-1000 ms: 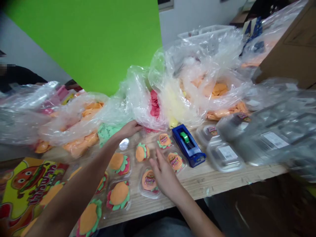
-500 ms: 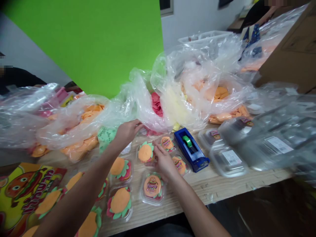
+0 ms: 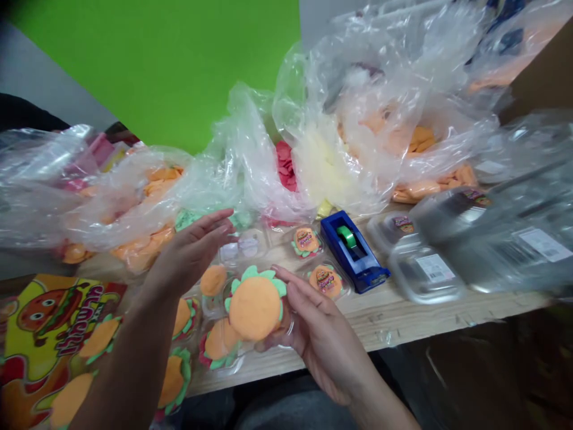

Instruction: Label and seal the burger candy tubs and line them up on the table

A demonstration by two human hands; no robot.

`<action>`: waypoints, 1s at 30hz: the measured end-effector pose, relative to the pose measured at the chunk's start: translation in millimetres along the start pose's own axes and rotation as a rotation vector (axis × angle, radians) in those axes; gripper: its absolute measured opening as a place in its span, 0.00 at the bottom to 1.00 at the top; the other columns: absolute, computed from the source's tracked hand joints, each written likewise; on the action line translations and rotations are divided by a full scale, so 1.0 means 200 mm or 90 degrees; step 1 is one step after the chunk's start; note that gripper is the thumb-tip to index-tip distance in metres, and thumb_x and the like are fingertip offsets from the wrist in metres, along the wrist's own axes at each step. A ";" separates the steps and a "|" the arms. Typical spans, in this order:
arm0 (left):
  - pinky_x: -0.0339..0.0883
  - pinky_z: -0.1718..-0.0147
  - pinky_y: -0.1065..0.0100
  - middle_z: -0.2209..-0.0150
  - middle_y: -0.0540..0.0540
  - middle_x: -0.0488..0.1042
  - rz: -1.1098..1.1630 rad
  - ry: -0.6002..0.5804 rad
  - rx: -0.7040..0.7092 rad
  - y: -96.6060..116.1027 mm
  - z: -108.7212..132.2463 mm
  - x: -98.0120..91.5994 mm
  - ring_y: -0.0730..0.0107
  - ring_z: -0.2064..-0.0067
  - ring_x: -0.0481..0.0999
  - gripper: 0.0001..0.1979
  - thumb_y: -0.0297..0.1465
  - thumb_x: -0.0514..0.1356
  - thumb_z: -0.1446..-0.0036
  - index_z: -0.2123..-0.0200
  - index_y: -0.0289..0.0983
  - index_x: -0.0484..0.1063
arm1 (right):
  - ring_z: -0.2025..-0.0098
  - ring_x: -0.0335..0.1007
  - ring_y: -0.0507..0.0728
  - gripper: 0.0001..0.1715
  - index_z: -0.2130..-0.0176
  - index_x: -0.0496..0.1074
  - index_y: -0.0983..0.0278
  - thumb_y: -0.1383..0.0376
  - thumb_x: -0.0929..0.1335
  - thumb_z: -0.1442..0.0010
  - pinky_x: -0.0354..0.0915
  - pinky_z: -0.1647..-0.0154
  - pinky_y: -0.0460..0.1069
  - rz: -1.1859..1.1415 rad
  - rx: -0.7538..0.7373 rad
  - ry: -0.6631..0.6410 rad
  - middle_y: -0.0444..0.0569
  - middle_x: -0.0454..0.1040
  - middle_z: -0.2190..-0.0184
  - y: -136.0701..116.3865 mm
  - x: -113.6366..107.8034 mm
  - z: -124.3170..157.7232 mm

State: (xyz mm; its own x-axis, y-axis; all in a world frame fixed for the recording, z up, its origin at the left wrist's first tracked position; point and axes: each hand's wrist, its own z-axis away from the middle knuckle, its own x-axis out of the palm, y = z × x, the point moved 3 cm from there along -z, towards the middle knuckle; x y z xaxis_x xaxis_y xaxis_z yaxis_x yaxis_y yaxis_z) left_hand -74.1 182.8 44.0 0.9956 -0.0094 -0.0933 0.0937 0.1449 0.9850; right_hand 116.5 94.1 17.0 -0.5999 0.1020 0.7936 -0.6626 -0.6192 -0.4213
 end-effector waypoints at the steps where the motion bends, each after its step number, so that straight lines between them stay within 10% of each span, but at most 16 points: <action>1: 0.64 0.58 0.67 0.65 0.49 0.71 0.089 -0.015 -0.044 -0.01 0.02 0.01 0.71 0.61 0.71 0.14 0.32 0.62 0.48 0.56 0.38 0.73 | 0.62 0.75 0.52 0.14 0.53 0.73 0.59 0.66 0.65 0.39 0.73 0.62 0.46 0.001 0.005 0.003 0.47 0.77 0.58 0.00 0.00 0.02; 7: 0.67 0.56 0.65 0.56 0.47 0.74 0.307 -0.126 -0.127 -0.02 0.17 0.12 0.66 0.55 0.72 0.16 0.32 0.58 0.43 0.50 0.44 0.68 | 0.66 0.75 0.52 0.16 0.51 0.71 0.55 0.64 0.67 0.41 0.73 0.67 0.47 0.036 0.023 0.032 0.46 0.74 0.55 0.02 0.00 0.08; 21: 0.65 0.47 0.49 0.36 0.54 0.52 -0.212 -0.144 0.223 0.03 0.56 0.12 0.49 0.38 0.55 0.35 0.34 0.65 0.52 0.43 0.60 0.53 | 0.64 0.74 0.54 0.25 0.51 0.69 0.53 0.63 0.72 0.49 0.73 0.69 0.48 0.130 0.027 0.031 0.45 0.74 0.56 0.09 -0.05 0.10; 30: 0.68 0.48 0.51 0.41 0.49 0.62 -0.154 -0.051 0.167 0.14 0.58 0.08 0.52 0.43 0.65 0.39 0.39 0.61 0.47 0.38 0.56 0.41 | 0.56 0.73 0.56 0.15 0.57 0.75 0.50 0.56 0.71 0.48 0.70 0.61 0.48 0.085 0.117 -0.004 0.43 0.76 0.54 0.02 0.05 0.25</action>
State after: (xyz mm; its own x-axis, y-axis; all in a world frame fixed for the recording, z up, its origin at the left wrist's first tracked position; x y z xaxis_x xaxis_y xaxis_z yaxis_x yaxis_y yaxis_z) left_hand -54.7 72.1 86.6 0.9409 -0.0909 -0.3264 0.3138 -0.1298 0.9406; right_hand 130.4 52.5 44.7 -0.6739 0.0057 0.7388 -0.4847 -0.7581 -0.4364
